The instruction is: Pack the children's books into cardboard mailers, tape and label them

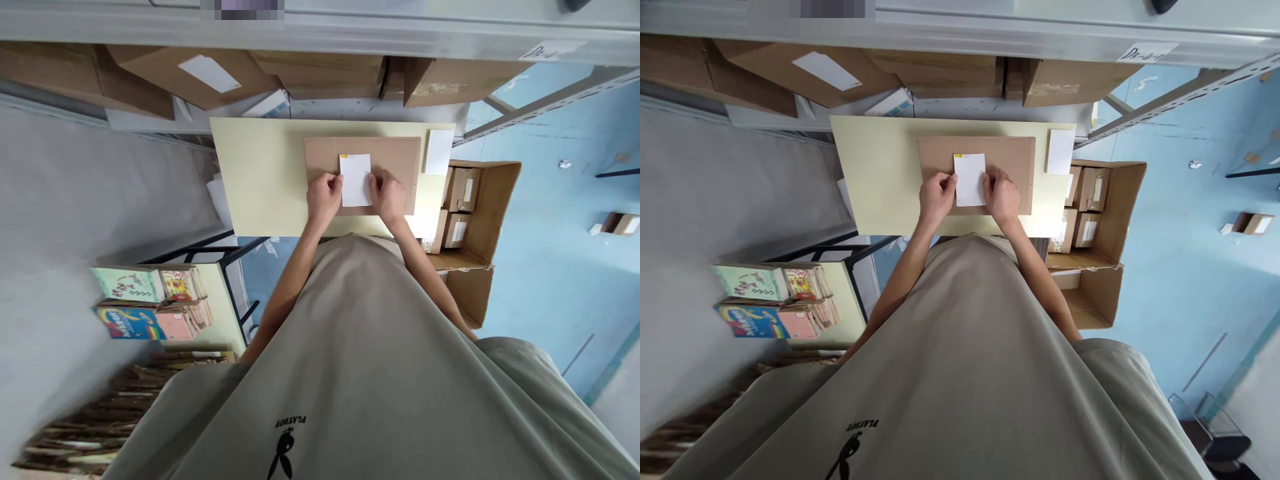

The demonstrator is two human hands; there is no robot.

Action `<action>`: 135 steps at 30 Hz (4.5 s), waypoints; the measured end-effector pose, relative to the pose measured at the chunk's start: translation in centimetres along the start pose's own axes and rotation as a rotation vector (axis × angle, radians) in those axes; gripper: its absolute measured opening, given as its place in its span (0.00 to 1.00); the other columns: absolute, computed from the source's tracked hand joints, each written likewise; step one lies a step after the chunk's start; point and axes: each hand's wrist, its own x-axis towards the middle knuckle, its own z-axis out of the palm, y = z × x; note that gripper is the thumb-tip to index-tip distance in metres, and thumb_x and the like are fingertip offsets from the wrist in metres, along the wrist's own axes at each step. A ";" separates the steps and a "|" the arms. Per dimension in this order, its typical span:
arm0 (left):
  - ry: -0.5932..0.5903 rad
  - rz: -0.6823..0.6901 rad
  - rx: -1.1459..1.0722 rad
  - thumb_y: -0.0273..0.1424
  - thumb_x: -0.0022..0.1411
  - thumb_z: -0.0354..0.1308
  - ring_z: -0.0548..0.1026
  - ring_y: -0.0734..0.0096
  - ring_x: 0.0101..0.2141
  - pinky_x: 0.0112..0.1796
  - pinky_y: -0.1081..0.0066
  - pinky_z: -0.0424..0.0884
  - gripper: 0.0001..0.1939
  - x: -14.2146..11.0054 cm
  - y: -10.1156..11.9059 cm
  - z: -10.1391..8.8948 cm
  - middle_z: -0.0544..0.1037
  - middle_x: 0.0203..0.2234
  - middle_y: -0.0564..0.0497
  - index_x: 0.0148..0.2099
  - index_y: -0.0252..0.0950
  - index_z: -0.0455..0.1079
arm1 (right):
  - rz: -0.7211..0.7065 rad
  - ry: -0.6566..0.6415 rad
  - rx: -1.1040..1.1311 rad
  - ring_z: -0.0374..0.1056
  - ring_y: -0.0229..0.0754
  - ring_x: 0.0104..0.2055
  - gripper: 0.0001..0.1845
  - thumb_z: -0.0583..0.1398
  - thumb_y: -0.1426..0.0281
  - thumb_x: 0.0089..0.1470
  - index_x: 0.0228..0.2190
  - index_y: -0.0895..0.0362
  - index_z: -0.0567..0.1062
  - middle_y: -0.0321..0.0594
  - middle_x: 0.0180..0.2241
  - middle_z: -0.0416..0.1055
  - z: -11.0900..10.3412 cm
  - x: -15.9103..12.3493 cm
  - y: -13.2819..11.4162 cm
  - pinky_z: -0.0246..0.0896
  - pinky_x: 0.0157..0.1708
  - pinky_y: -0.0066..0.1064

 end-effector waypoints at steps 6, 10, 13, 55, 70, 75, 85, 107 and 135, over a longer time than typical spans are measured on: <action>0.008 -0.013 0.050 0.38 0.83 0.60 0.85 0.55 0.47 0.50 0.62 0.75 0.15 0.2 0.2 0.0 0.90 0.43 0.42 0.39 0.42 0.77 | 0.041 -0.031 -0.059 0.81 0.61 0.51 0.31 0.47 0.44 0.85 0.48 0.52 0.78 0.55 0.48 0.86 0.2 0.1 -0.1 0.76 0.55 0.51; 0.015 -0.013 0.030 0.37 0.82 0.61 0.85 0.54 0.48 0.52 0.61 0.76 0.14 0.3 0.0 0.2 0.90 0.43 0.42 0.38 0.42 0.76 | 0.040 -0.046 -0.046 0.81 0.60 0.52 0.30 0.48 0.45 0.85 0.47 0.52 0.78 0.54 0.48 0.86 -0.1 0.1 -0.3 0.75 0.56 0.51; 0.020 -0.010 -0.020 0.38 0.80 0.62 0.85 0.53 0.47 0.52 0.59 0.76 0.14 0.3 -0.4 0.4 0.89 0.42 0.42 0.37 0.43 0.75 | 0.054 -0.063 -0.039 0.81 0.61 0.52 0.28 0.50 0.46 0.84 0.47 0.52 0.78 0.54 0.48 0.85 -0.6 0.0 -0.7 0.75 0.57 0.51; 0.085 0.017 -0.023 0.41 0.79 0.62 0.86 0.48 0.51 0.54 0.58 0.77 0.16 1.0 -0.6 1.2 0.88 0.37 0.41 0.36 0.44 0.75 | 0.075 -0.098 -0.086 0.81 0.67 0.56 0.24 0.53 0.49 0.83 0.45 0.52 0.79 0.59 0.52 0.85 -0.6 0.7 -1.2 0.74 0.61 0.60; 0.038 -0.008 0.014 0.40 0.81 0.62 0.86 0.47 0.53 0.57 0.57 0.76 0.16 1.0 -0.5 1.0 0.88 0.40 0.39 0.37 0.43 0.75 | 0.060 -0.052 -0.130 0.80 0.66 0.55 0.18 0.57 0.56 0.82 0.42 0.51 0.80 0.58 0.50 0.86 -0.1 1.1 -0.9 0.75 0.58 0.58; 0.057 0.010 0.002 0.40 0.80 0.62 0.86 0.47 0.51 0.57 0.56 0.76 0.15 0.9 -0.5 1.0 0.88 0.38 0.40 0.37 0.43 0.76 | 0.063 -0.060 -0.152 0.81 0.67 0.53 0.16 0.58 0.59 0.81 0.42 0.51 0.80 0.58 0.51 0.86 0.0 1.3 -1.0 0.75 0.58 0.59; -0.027 -0.018 0.130 0.37 0.84 0.59 0.87 0.50 0.55 0.61 0.57 0.77 0.13 0.4 0.9 0.0 0.90 0.45 0.41 0.46 0.40 0.82 | 0.062 -0.104 -0.173 0.80 0.65 0.55 0.15 0.58 0.60 0.81 0.44 0.53 0.81 0.56 0.49 0.85 -0.3 1.6 -1.0 0.75 0.60 0.57; -0.177 0.524 0.248 0.44 0.87 0.46 0.41 0.40 0.88 0.84 0.32 0.30 0.38 -2.4 -5.5 0.7 0.54 0.88 0.40 0.90 0.37 0.55 | -0.597 -0.353 -0.239 0.36 0.56 0.92 0.39 0.51 0.57 0.84 0.87 0.53 0.55 0.41 0.89 0.45 -0.9 -5.2 5.0 0.35 0.90 0.64; -0.285 0.605 0.270 0.27 0.83 0.43 0.48 0.49 0.88 0.85 0.32 0.32 0.36 -3.8 -6.3 -0.2 0.62 0.86 0.44 0.87 0.42 0.62 | -0.544 -0.258 -0.268 0.30 0.61 0.92 0.54 0.60 0.53 0.80 0.89 0.59 0.42 0.50 0.89 0.38 0.8 -5.1 3.6 0.26 0.90 0.66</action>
